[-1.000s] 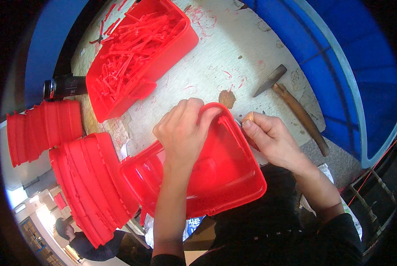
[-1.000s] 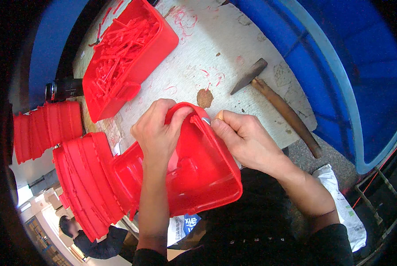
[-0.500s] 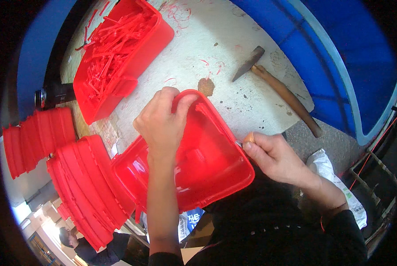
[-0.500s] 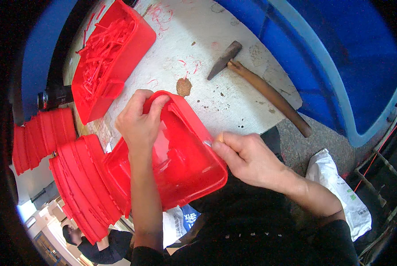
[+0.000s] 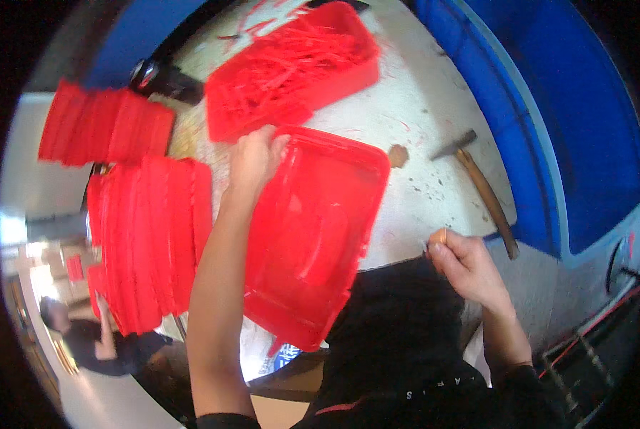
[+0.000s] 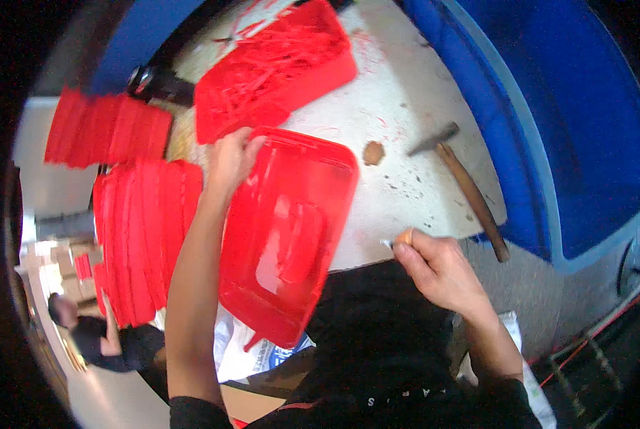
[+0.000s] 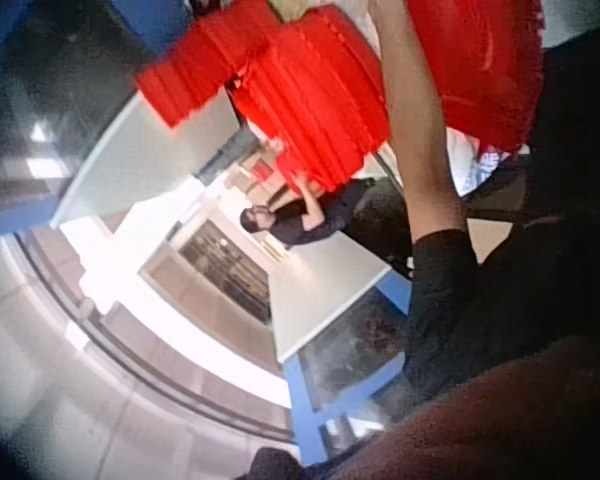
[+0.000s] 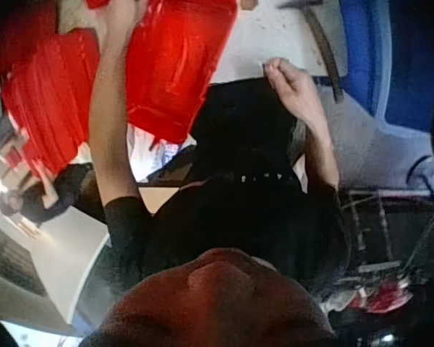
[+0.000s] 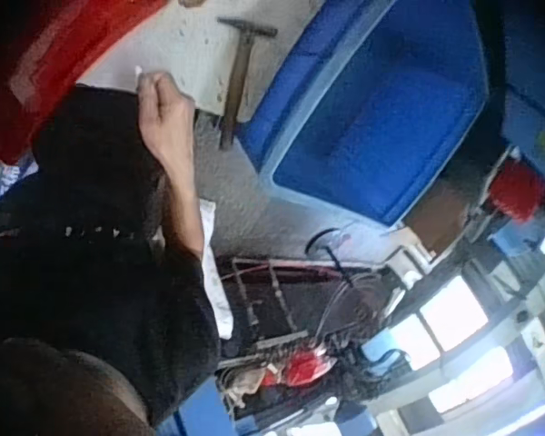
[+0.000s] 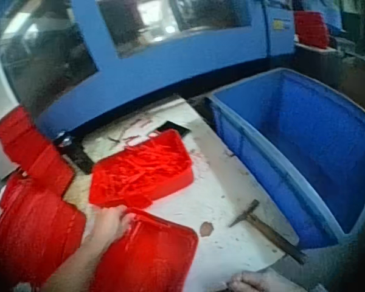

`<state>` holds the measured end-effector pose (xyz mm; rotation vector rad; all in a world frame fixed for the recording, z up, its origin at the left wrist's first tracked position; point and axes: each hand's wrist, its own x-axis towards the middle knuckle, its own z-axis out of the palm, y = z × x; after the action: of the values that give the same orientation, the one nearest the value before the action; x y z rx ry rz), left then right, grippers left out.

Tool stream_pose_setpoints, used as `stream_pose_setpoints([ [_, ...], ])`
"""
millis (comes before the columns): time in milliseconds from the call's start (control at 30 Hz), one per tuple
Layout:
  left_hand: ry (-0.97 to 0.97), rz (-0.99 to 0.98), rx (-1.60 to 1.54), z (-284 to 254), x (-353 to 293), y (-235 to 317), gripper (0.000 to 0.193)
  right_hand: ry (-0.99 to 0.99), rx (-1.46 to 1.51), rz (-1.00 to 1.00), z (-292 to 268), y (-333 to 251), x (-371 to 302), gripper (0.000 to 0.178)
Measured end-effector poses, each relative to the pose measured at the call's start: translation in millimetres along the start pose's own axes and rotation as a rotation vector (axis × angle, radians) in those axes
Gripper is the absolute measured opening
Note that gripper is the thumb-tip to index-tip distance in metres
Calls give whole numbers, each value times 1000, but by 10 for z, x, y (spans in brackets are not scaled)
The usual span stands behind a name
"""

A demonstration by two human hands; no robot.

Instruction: The person repeatedly trims excess plastic flash from the edges of red plastic bins using a utility knife and occasionally a hammer. The person flips and rotates each bin to access different edges, then places the trimmed bins into a stack on the table.

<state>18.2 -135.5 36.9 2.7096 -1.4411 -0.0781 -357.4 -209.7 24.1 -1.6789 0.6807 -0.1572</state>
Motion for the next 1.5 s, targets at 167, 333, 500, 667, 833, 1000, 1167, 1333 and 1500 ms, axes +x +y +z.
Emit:
stream_pose_setpoints([
  [167, 92, 189, -142, 163, -196, -96, 29, 204, -512, -374, -44, -486, 856, 20],
  [333, 13, 337, -227, 228, -307, 213, 24, 88, -820, -329, 105, -634, 1356, 22],
  [500, 11, 333, -271, 216, -352, 286, 23, 76, -925, -289, 207, -628, 1362, 20],
  [667, 56, 349, -281, 317, -346, 255, 20, 85, -1017, -275, 233, -681, 1291, 17],
  [833, 71, 346, -317, 346, -343, 247, 19, 71, -1076, -221, 188, -687, 1120, 16],
  [1000, 64, 361, -332, 311, -345, 243, 19, 96, -1067, -231, 68, -561, 816, 15],
  [1167, 64, 366, -322, 330, -352, 232, 20, 92, -1032, -155, -102, -487, 432, 14],
  [1333, 54, 337, -327, 296, -320, 167, 21, 198, -833, -179, -91, -559, 458, 20],
  [1500, 20, 307, -270, 239, -343, 183, 21, 245, -1069, -466, 208, -350, 1024, 33],
])
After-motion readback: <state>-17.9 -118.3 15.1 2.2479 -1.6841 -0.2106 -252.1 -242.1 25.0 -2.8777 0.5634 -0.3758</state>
